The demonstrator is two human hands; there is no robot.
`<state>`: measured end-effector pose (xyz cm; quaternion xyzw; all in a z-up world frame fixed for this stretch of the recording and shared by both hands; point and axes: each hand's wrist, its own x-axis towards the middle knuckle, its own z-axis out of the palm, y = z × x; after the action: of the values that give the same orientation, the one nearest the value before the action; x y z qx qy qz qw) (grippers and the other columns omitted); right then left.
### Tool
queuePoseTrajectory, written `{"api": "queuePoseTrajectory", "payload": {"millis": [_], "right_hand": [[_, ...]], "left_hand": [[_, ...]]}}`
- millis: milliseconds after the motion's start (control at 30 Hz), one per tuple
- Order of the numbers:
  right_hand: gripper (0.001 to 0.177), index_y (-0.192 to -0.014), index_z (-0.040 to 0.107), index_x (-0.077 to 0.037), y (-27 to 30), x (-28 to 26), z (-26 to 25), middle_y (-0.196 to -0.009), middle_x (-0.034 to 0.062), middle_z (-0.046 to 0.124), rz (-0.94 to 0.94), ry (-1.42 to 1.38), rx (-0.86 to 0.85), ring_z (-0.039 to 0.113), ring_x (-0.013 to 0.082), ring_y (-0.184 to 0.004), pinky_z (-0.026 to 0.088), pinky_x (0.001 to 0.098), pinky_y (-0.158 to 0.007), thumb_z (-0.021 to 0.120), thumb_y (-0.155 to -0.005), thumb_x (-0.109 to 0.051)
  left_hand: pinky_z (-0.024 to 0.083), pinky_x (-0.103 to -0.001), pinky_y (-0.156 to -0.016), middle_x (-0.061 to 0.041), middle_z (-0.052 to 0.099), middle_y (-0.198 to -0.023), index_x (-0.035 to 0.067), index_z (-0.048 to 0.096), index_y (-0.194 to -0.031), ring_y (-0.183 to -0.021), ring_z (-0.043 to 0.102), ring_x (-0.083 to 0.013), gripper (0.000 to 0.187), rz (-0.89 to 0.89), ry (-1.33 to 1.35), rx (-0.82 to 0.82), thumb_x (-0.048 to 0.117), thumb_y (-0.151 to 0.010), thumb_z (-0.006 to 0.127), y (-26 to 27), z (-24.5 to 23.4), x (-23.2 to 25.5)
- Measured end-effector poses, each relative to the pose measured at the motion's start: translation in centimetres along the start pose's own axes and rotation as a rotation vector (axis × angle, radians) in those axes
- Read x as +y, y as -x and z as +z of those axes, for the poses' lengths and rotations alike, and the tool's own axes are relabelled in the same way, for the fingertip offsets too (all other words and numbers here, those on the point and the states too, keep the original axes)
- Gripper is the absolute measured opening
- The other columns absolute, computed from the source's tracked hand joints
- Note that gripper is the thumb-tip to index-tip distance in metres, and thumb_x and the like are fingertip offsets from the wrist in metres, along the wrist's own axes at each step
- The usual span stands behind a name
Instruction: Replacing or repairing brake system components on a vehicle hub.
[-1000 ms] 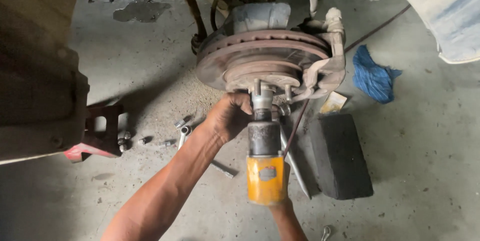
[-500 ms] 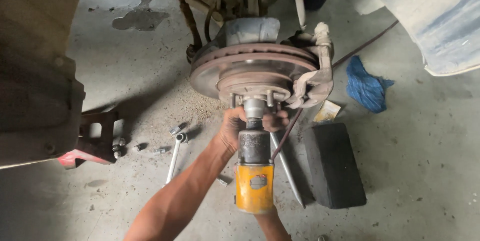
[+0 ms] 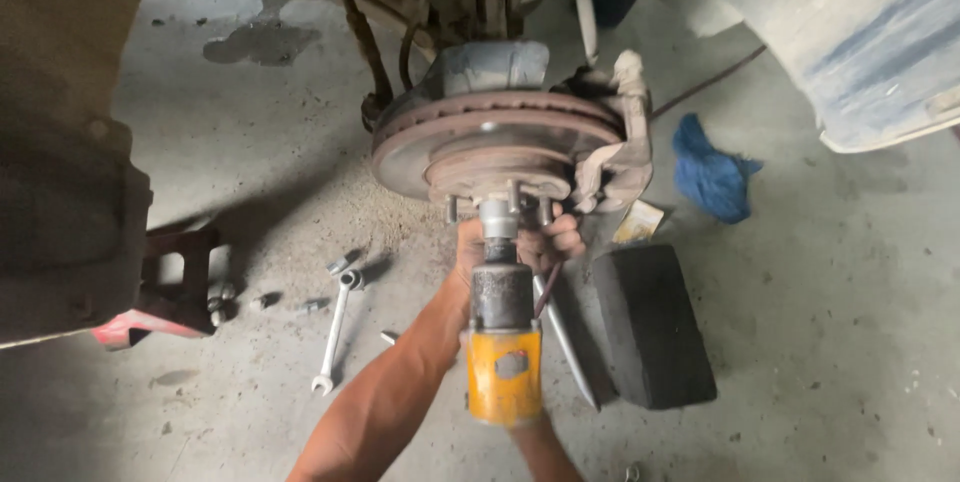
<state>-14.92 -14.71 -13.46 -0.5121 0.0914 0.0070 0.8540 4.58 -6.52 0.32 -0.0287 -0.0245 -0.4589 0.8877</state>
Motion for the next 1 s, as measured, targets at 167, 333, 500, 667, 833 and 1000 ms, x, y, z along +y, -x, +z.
{"api": "queuePoseTrajectory", "payload": {"millis": [167, 333, 500, 667, 833, 1000], "right_hand": [[0.015, -0.096, 0.071, -0.003, -0.1, -3.1, 0.5, -0.087, 0.0067, 0.07, -0.122, 0.401, 0.075, 0.064, 0.0172, -0.075, 0.055, 0.0363, -0.064, 0.078, -0.092, -0.016], [0.005, -0.088, 0.071, -0.009, -0.8, -7.7, 4.0, -0.079, -0.0008, 0.071, -0.066, 0.464, 0.152, 0.067, 0.0132, -0.069, 0.056, 0.0331, -0.061, 0.074, -0.084, -0.01], [0.014, -0.083, 0.066, -0.012, -0.5, -10.0, 5.8, -0.073, 0.0016, 0.068, -0.299, 0.921, 0.023, 0.069, 0.0182, -0.067, 0.054, 0.0345, -0.061, 0.078, -0.076, -0.016], [0.021, -0.076, 0.066, -0.012, -1.0, -10.4, 6.3, -0.068, 0.0033, 0.065, -0.523, 1.287, -0.023, 0.066, 0.0226, -0.064, 0.05, 0.0379, -0.06, 0.085, -0.069, -0.017], [0.021, -0.088, 0.071, -0.011, -0.9, -9.4, 7.4, -0.072, -0.001, 0.069, -0.43, 1.085, 0.002, 0.07, 0.0153, -0.066, 0.055, 0.033, -0.06, 0.082, -0.071, -0.01], [0.046, -0.112, 0.063, -0.007, -1.8, -4.0, 4.2, -0.092, 0.0012, 0.069, -0.406, 0.835, 0.044, 0.07, 0.0156, -0.082, 0.057, 0.0321, -0.07, 0.08, -0.069, -0.007]], "left_hand": [[0.042, -0.056, -0.118, -0.032, 0.067, -0.123, -0.01, 0.059, -0.126, -0.111, 0.069, -0.0435, 0.061, -0.046, -0.038, 0.008, 0.022, -0.074, 0.067, 0.9, 1.9, 0.6], [0.043, -0.055, -0.117, -0.032, 0.066, -0.131, -0.01, 0.058, -0.134, -0.109, 0.068, -0.0399, 0.063, -0.115, -0.072, -0.081, 0.015, -0.077, 0.066, 0.7, -0.6, 2.0], [0.049, -0.053, -0.112, -0.031, 0.063, -0.132, -0.011, 0.056, -0.133, -0.119, 0.065, -0.0429, 0.06, -0.163, -0.129, -0.119, 0.012, -0.079, 0.068, 1.3, 2.3, 2.7], [0.05, -0.052, -0.113, -0.031, 0.059, -0.139, -0.01, 0.054, -0.135, -0.126, 0.062, -0.0448, 0.066, -0.173, -0.21, -0.074, 0.014, -0.075, 0.07, 1.7, 1.9, 2.9], [0.049, -0.052, -0.114, -0.029, 0.058, -0.142, -0.009, 0.051, -0.139, -0.129, 0.059, -0.0445, 0.074, -0.177, -0.285, -0.066, 0.015, -0.072, 0.068, 2.3, 2.7, 3.3], [0.048, -0.05, -0.115, -0.029, 0.056, -0.146, -0.009, 0.049, -0.145, -0.13, 0.059, -0.0435, 0.081, -0.194, -0.326, -0.07, 0.017, -0.07, 0.066, 2.4, 2.5, 3.5]]}}
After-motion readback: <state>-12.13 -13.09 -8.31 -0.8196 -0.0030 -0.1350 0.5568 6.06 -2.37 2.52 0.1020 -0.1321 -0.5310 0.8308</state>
